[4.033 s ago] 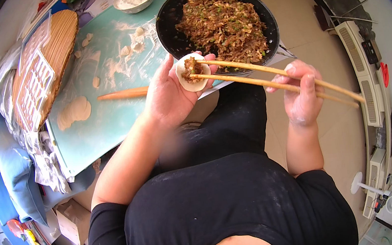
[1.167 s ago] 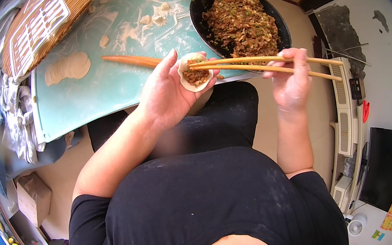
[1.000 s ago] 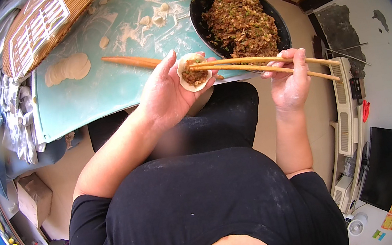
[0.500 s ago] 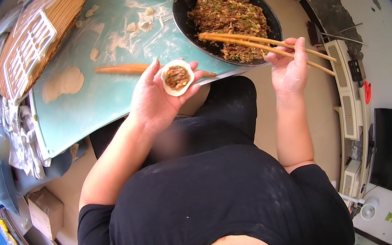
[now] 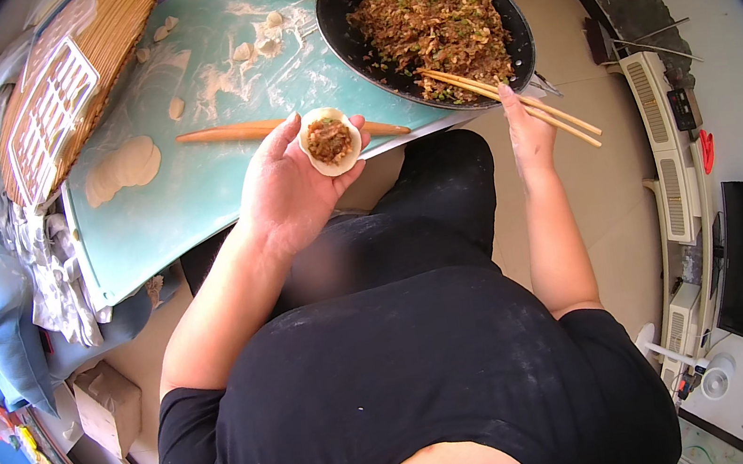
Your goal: The person rolls out small dough balls into flat circular wrappers using a wooden rolling pin on a floured surface. They then use chopsticks to place a meat and vegetable filling onto the center of each wrapper and fold the dough to seal the dumplings. The finished dumplings are placed onto a bamboo tray.
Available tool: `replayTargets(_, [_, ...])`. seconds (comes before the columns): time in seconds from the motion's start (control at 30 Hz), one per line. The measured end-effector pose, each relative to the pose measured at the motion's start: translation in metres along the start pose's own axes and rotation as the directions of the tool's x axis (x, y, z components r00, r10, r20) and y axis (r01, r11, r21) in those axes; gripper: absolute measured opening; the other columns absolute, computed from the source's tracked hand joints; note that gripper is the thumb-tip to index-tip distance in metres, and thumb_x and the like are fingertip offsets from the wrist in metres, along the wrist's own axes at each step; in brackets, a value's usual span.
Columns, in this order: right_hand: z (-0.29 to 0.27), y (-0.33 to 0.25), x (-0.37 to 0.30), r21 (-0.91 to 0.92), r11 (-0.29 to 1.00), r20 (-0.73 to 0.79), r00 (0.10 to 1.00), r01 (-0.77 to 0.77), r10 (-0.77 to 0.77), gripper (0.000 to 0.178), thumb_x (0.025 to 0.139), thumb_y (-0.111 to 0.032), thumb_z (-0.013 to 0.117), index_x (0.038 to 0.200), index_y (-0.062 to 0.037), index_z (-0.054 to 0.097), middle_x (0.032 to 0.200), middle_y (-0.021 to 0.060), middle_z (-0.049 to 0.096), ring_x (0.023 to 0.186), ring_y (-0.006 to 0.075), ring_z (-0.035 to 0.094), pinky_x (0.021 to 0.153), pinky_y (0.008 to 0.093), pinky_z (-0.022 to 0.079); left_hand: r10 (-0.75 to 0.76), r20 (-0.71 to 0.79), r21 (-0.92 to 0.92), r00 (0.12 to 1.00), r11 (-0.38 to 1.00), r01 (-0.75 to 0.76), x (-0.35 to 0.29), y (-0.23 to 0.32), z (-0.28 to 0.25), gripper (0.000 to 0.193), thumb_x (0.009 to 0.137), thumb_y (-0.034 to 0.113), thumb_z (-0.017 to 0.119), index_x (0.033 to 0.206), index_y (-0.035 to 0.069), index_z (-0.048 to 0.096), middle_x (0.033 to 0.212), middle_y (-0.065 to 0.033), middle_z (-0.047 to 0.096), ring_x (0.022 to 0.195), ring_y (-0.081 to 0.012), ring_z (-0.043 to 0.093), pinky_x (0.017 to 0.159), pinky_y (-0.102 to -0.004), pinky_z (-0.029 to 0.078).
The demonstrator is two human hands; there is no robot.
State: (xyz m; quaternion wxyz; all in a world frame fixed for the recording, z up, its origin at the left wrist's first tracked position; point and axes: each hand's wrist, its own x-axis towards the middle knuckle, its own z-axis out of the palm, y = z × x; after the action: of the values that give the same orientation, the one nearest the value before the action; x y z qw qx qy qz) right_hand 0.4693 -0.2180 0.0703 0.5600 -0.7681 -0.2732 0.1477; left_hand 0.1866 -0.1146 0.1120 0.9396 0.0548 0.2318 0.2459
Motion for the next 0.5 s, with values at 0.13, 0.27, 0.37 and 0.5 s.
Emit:
replayTargets(0.13, [-0.007,-0.013,-0.025,-0.091,0.938,0.333,0.878,-0.333,0.344,0.029,0.082,-0.028,0.069,0.08,0.0003,0.062,0.063,-0.003,0.053,0.058,0.0056,0.048,0.054,0.0204,0.039,-0.021,0.077,-0.04,0.997,0.999,0.024,-0.004,-0.001,0.008,0.051,0.096,0.036,0.032,0.126,-0.005,0.04,0.127,-0.0228,0.047,0.119,-0.0327,0.046,0.1,-0.0443,0.037])
replayTargets(0.27, [0.017,-0.041,-0.071,0.091,0.948,0.409,0.857,0.304,-0.314,0.017,0.079,-0.016,0.069,0.088,-0.0036,0.063,0.079,0.005,0.059,0.07,0.0147,0.056,0.063,0.0254,0.045,-0.066,0.161,-0.043,0.985,0.996,0.074,-0.005,-0.007,0.013,0.052,0.095,0.037,0.033,0.125,-0.005,0.042,0.127,-0.0235,0.046,0.12,-0.033,0.045,0.103,-0.0461,0.033])
replayTargets(0.37, [0.03,-0.091,-0.071,0.084,0.442,0.424,0.37,0.893,-0.827,0.031,0.065,-0.01,0.074,0.094,-0.0081,0.064,0.099,0.0083,0.058,0.086,0.0249,0.056,0.076,0.0353,0.046,-0.1,0.243,-0.079,0.965,0.989,0.123,-0.005,-0.01,0.012,0.053,0.095,0.039,0.033,0.125,-0.004,0.042,0.127,-0.0221,0.047,0.118,-0.0321,0.047,0.102,-0.0465,0.033])
replayTargets(0.5, [0.049,-0.095,-0.073,0.147,0.255,0.411,0.176,0.956,-0.895,0.029,0.065,-0.015,0.071,0.093,-0.0116,0.066,0.102,0.0029,0.058,0.093,0.0245,0.054,0.078,0.0373,0.045,-0.119,0.313,-0.01,0.942,0.992,0.129,-0.008,-0.011,0.012,0.051,0.095,0.041,0.032,0.126,0.001,0.043,0.124,-0.015,0.051,0.113,-0.0276,0.05,0.098,-0.0435,0.036])
